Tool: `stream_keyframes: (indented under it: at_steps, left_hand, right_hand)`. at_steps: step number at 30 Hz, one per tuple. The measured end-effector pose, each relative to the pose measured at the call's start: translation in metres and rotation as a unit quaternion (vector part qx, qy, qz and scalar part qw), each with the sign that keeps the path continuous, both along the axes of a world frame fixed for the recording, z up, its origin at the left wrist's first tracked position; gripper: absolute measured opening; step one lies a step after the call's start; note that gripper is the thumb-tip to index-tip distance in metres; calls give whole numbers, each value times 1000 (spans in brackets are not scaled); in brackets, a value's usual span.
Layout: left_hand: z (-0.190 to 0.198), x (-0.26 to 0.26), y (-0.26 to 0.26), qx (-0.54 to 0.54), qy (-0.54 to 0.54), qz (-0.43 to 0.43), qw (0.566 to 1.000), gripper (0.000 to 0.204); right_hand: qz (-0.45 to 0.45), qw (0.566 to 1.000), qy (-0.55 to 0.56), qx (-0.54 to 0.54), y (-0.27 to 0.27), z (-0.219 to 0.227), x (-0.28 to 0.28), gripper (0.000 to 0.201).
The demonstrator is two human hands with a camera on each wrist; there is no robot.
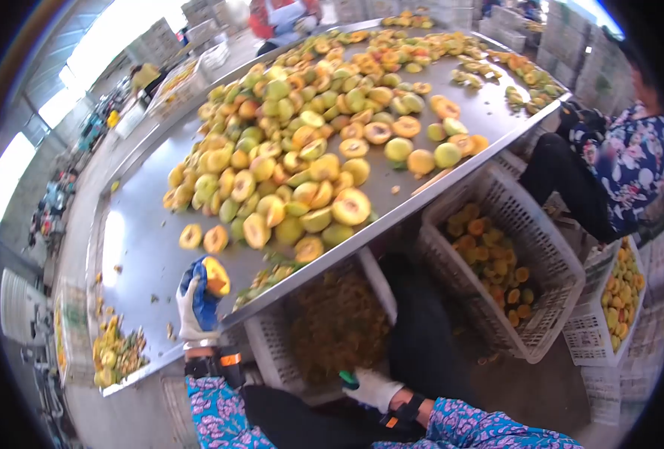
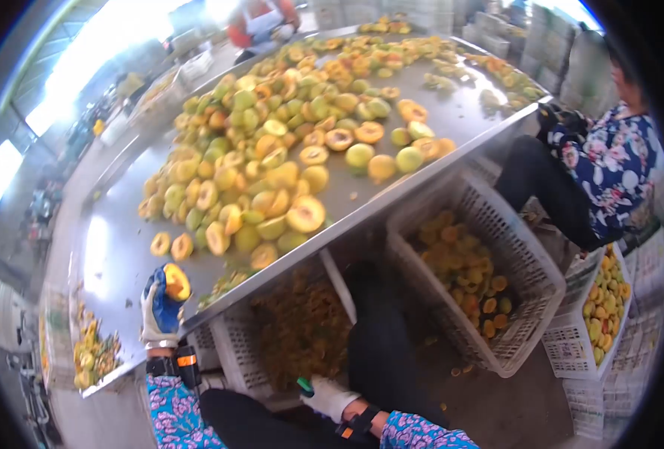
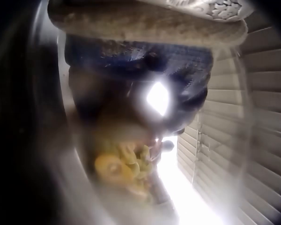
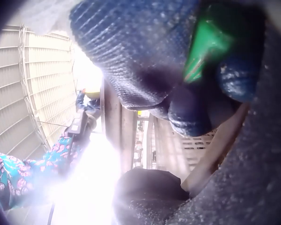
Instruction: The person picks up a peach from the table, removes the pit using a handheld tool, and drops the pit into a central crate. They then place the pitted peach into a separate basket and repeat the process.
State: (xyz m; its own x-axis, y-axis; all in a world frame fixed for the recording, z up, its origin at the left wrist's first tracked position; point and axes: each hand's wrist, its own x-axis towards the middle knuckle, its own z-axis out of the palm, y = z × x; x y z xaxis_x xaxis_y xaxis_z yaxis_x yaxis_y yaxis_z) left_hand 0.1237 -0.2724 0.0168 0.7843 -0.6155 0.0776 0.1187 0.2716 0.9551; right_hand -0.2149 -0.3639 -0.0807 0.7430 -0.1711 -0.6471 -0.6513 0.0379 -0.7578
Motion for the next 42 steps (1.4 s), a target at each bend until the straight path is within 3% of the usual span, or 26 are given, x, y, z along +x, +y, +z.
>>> stream_keyframes:
  at_steps: [2,4,5,8,10,13,15,16,17,18,21,26,30,31,36,37,38,39,42]
  left_hand:
    - [27,-40,15,-93,174,-30,980,48]
    - [27,-72,29,-195,253,-50,946,56]
    - [25,-86,35,-225,300,-27,927,56]
    - [5,-124,58,-265,397,27,878,56]
    - [-9,-145,71,-265,398,32,878,56]
    - [-26,-163,88,-226,400,39,888,56]
    - [-32,-170,95,-185,390,57,900,56]
    - [-34,-172,98,-183,390,49,901,56]
    - [-34,-174,101,-183,388,40,903,56]
    - [-34,-175,104,-182,384,32,905,56]
    - [-27,-184,106,-178,407,48,895,60]
    - [-32,-192,108,-192,399,33,896,57]
    - [-34,-201,106,-175,322,73,928,53]
    - [-35,-205,105,-178,261,81,945,52]
    - [-18,-211,115,6,82,74,994,48]
    - [-9,-212,115,84,-13,88,993,44]
    - [-16,-209,118,-44,163,32,985,45]
    - [-23,-206,121,-157,344,5,926,45]
    - [-44,-201,115,-97,373,34,922,55]
  right_hand:
    - [53,996,7,-72,6,-22,5,29]
    - [49,992,20,-117,5,-8,10,31]
    - [53,986,-29,-157,10,-34,7,24]
    - [19,978,-114,-171,13,-19,12,24]
    - [26,974,-142,-172,13,18,22,32]
    - [10,985,-147,-87,25,70,36,30]
    - [56,983,-129,-121,41,101,45,30]
    - [78,980,-121,-138,49,108,48,30]
    - [102,950,-199,-217,60,99,48,32]
    - [127,933,-203,-268,69,96,48,35]
    - [135,933,-191,-275,83,94,48,30]
    - [124,914,-228,-311,90,89,46,28]
    - [25,963,-192,-188,86,89,48,25]
    - [6,974,-173,-147,86,88,49,24]
    - [-67,966,-231,-96,66,85,59,26]
    - [-33,942,-290,-165,59,75,61,23]
    - [-6,937,-293,-192,56,77,63,23]
    - [22,930,-297,-218,54,81,65,22]
    - [70,901,-335,-267,56,81,69,22]
